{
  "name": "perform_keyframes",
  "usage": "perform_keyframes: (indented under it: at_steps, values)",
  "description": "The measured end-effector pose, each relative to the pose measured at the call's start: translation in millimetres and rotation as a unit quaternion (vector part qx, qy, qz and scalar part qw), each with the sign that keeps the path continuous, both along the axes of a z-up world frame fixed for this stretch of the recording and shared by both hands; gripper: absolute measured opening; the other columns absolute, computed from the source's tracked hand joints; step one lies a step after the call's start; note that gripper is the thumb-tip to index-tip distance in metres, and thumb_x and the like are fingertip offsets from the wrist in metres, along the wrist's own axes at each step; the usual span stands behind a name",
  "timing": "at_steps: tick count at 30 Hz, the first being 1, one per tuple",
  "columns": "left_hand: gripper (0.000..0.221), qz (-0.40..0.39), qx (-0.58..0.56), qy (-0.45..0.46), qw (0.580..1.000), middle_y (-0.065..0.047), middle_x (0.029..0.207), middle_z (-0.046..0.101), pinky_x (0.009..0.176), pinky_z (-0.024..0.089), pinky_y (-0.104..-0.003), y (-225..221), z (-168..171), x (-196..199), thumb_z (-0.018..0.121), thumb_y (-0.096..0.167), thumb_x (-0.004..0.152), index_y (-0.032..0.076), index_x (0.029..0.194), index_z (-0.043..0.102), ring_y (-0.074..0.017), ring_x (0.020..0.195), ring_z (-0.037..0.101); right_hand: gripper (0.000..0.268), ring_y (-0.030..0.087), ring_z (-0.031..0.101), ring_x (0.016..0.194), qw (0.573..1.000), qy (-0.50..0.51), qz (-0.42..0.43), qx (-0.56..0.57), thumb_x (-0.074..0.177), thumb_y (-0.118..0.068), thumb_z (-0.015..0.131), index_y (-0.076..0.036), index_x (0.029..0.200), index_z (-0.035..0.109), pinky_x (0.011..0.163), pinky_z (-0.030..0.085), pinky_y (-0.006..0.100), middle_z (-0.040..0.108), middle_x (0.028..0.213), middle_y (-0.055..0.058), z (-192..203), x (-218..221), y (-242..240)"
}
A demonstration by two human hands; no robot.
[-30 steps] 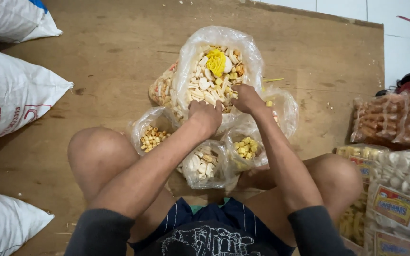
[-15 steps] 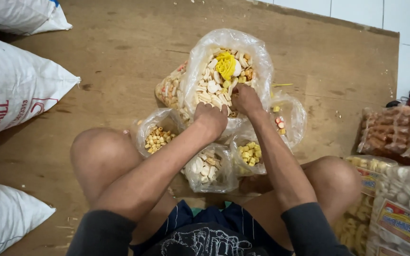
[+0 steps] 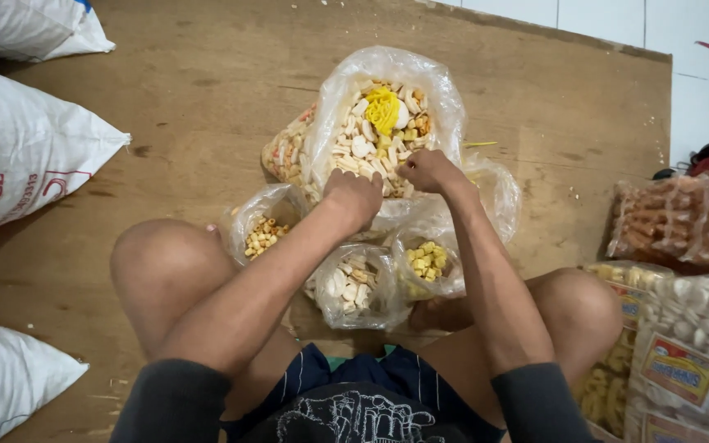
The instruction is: A person sitting on the floor transfers snack items from a large bulk bag into several smaller plastic bags.
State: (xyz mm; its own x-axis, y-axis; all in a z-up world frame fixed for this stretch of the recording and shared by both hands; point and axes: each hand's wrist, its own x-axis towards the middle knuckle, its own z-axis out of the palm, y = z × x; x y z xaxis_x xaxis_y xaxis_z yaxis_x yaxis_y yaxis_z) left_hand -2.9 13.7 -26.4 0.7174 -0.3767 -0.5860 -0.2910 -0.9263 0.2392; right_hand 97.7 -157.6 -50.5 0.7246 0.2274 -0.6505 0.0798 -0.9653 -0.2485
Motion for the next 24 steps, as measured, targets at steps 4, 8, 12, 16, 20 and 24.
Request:
perform_keyframes:
  at_steps: [4, 8, 12, 16, 20, 24]
  values:
    - [0.082, -0.008, -0.014, -0.004, 1.0, -0.025, 0.132, 0.067, 0.101, 0.038, -0.064, -4, 3, 8, 0.068, 0.006, 0.088, -0.003, 0.159, 0.028, -0.0498, 0.125, 0.059, 0.042, 0.028, 0.077, 0.094, 0.998, 0.06, -0.023, 0.01, 0.094, -0.044, 0.059, -0.008, 0.105, 0.077, 0.096, 0.056, 0.044, 0.079, 0.092, 0.016, 61, -16, 8]
    - [0.086, -0.034, -0.059, 0.001, 0.998, -0.026, 0.139, 0.061, 0.102, 0.042, -0.065, -14, 18, 0, 0.074, 0.014, 0.09, 0.002, 0.161, 0.026, -0.0504, 0.129, 0.056, 0.043, 0.028, 0.076, 0.095, 0.998, 0.057, 0.015, -0.004, 0.084, -0.05, 0.07, -0.013, 0.104, 0.077, 0.091, 0.056, 0.045, 0.079, 0.092, 0.012, 76, -22, -5]
    - [0.073, -0.069, -0.083, 0.0, 0.994, -0.021, 0.138, 0.062, 0.102, 0.046, -0.064, -18, 36, -7, 0.076, 0.022, 0.091, 0.013, 0.154, 0.041, -0.0486, 0.128, 0.058, 0.046, 0.031, 0.074, 0.098, 0.996, 0.064, 0.037, -0.041, 0.076, -0.054, 0.079, -0.017, 0.102, 0.077, 0.088, 0.056, 0.045, 0.079, 0.089, 0.009, 122, -38, -4]
    - [0.074, -0.088, -0.093, 0.015, 0.992, -0.022, 0.141, 0.06, 0.105, 0.046, -0.065, -19, 41, -13, 0.075, 0.024, 0.093, 0.019, 0.158, 0.039, -0.0481, 0.13, 0.057, 0.047, 0.026, 0.075, 0.088, 0.991, 0.092, 0.054, -0.076, 0.07, -0.057, 0.082, -0.022, 0.1, 0.079, 0.083, 0.058, 0.041, 0.079, 0.082, 0.004, 108, -42, -30]
    - [0.067, -0.086, -0.065, 0.008, 0.994, -0.02, 0.135, 0.065, 0.101, 0.047, -0.065, -21, -13, -6, 0.075, 0.03, 0.091, 0.023, 0.152, 0.048, -0.0465, 0.127, 0.06, 0.05, 0.029, 0.074, 0.089, 0.971, 0.176, 0.06, -0.147, 0.069, -0.05, 0.086, -0.021, 0.11, 0.081, 0.085, 0.058, 0.042, 0.08, 0.092, 0.013, 106, -52, -45]
    - [0.055, -0.068, -0.025, -0.018, 0.997, -0.021, 0.122, 0.07, 0.09, 0.048, -0.065, -24, -66, 11, 0.07, 0.026, 0.09, 0.018, 0.143, 0.056, -0.0484, 0.118, 0.063, 0.06, 0.039, 0.071, 0.114, 0.982, 0.11, 0.054, -0.143, 0.071, -0.049, 0.085, -0.023, 0.124, 0.076, 0.1, 0.056, 0.047, 0.08, 0.114, 0.013, 94, -42, -50]
